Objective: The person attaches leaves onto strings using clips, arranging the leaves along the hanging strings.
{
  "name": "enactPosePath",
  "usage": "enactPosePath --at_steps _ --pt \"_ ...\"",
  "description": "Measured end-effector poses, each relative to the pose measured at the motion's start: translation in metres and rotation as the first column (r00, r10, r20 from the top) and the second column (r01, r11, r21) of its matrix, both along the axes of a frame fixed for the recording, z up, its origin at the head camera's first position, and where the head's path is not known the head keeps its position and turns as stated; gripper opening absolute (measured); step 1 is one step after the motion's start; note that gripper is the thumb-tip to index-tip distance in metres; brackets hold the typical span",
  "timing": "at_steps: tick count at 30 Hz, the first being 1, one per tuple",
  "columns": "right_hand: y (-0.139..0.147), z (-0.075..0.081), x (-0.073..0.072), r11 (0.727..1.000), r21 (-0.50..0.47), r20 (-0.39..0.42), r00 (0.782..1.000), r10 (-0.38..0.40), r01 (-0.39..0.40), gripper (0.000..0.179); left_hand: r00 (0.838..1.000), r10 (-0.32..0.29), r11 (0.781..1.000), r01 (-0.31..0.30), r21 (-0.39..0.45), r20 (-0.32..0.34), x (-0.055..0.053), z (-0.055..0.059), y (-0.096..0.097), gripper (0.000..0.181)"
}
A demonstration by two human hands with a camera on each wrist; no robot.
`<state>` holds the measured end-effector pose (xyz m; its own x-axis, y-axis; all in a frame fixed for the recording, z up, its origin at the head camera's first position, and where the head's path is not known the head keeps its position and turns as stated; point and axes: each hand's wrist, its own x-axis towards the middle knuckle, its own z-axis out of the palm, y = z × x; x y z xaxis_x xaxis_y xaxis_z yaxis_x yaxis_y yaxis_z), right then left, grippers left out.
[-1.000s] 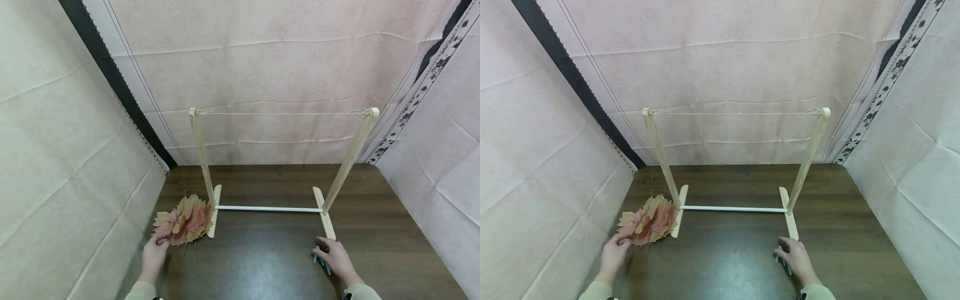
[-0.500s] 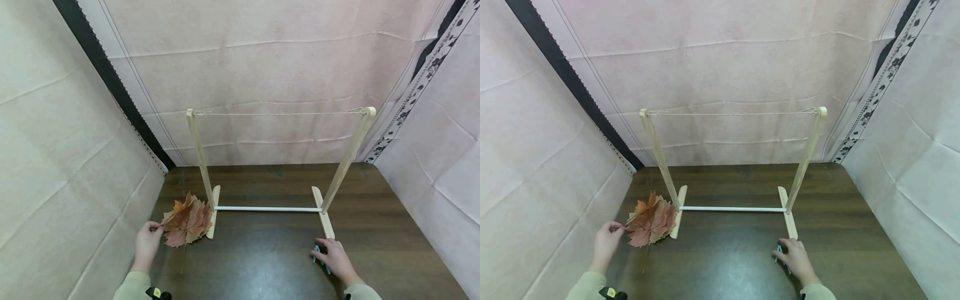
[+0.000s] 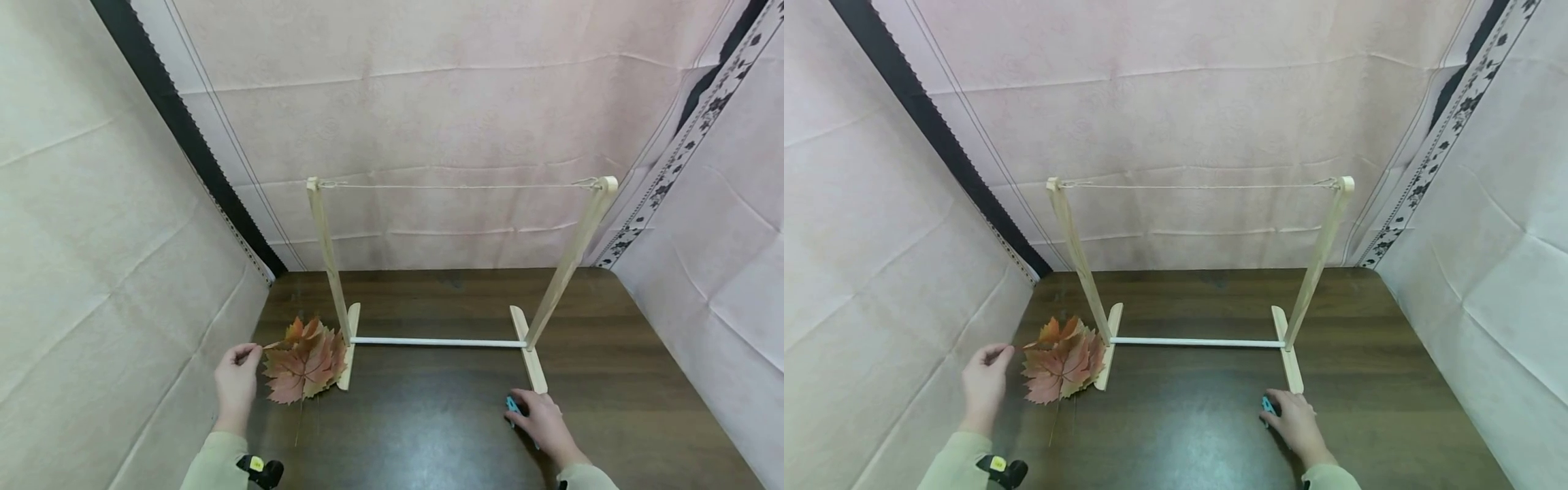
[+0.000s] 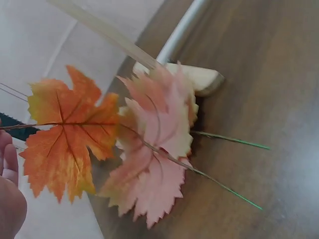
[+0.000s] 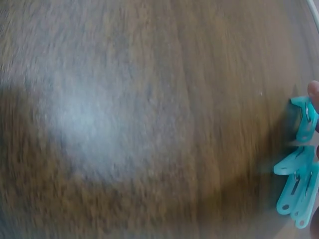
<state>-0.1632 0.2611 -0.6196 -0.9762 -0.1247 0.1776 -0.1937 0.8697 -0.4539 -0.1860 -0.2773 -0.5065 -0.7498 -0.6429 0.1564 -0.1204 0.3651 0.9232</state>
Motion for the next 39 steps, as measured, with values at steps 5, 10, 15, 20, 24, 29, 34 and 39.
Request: enactPosePath --at_steps 5,10,15,20,24,29,34,39 --pt "0.003 -0.001 0.006 1.0 0.015 -0.057 0.998 0.011 -0.01 0.042 0.968 0.119 0.981 -0.08 0.177 -0.22 -0.002 0.022 0.005 0.022" --pt "0.008 -0.002 0.013 0.997 0.082 -0.081 0.997 0.014 -0.007 0.036 0.941 0.118 0.978 -0.055 0.2 -0.317 -0.004 0.047 0.012 0.02" --pt "0.003 -0.002 0.008 0.995 0.099 -0.07 0.997 0.031 -0.024 0.038 0.949 0.015 0.99 0.029 0.136 -0.316 -0.009 0.061 0.02 0.024" --pt "-0.001 -0.002 0.006 0.989 0.142 -0.026 0.999 0.037 -0.033 0.046 0.943 -0.039 0.995 0.066 0.071 -0.329 -0.014 0.066 0.028 0.024" --pt "-0.001 -0.001 0.007 0.985 0.173 0.015 1.0 0.014 -0.016 0.039 0.956 -0.054 0.998 0.059 0.009 -0.288 -0.018 0.065 0.031 0.024" --pt "-0.001 0.004 0.004 0.992 0.127 -0.036 0.999 -0.024 0.029 0.034 0.978 -0.038 0.997 0.022 -0.08 -0.204 -0.021 0.063 0.031 0.029" --pt "0.0 0.009 0.002 0.999 0.031 -0.1 0.995 -0.018 0.021 0.032 0.987 -0.058 0.989 0.036 -0.144 -0.15 -0.023 0.06 0.032 0.033" --pt "0.0 0.013 -0.003 0.998 -0.05 -0.024 0.999 -0.039 0.038 0.031 0.99 -0.101 0.983 0.085 -0.161 -0.097 -0.026 0.06 0.034 0.036"
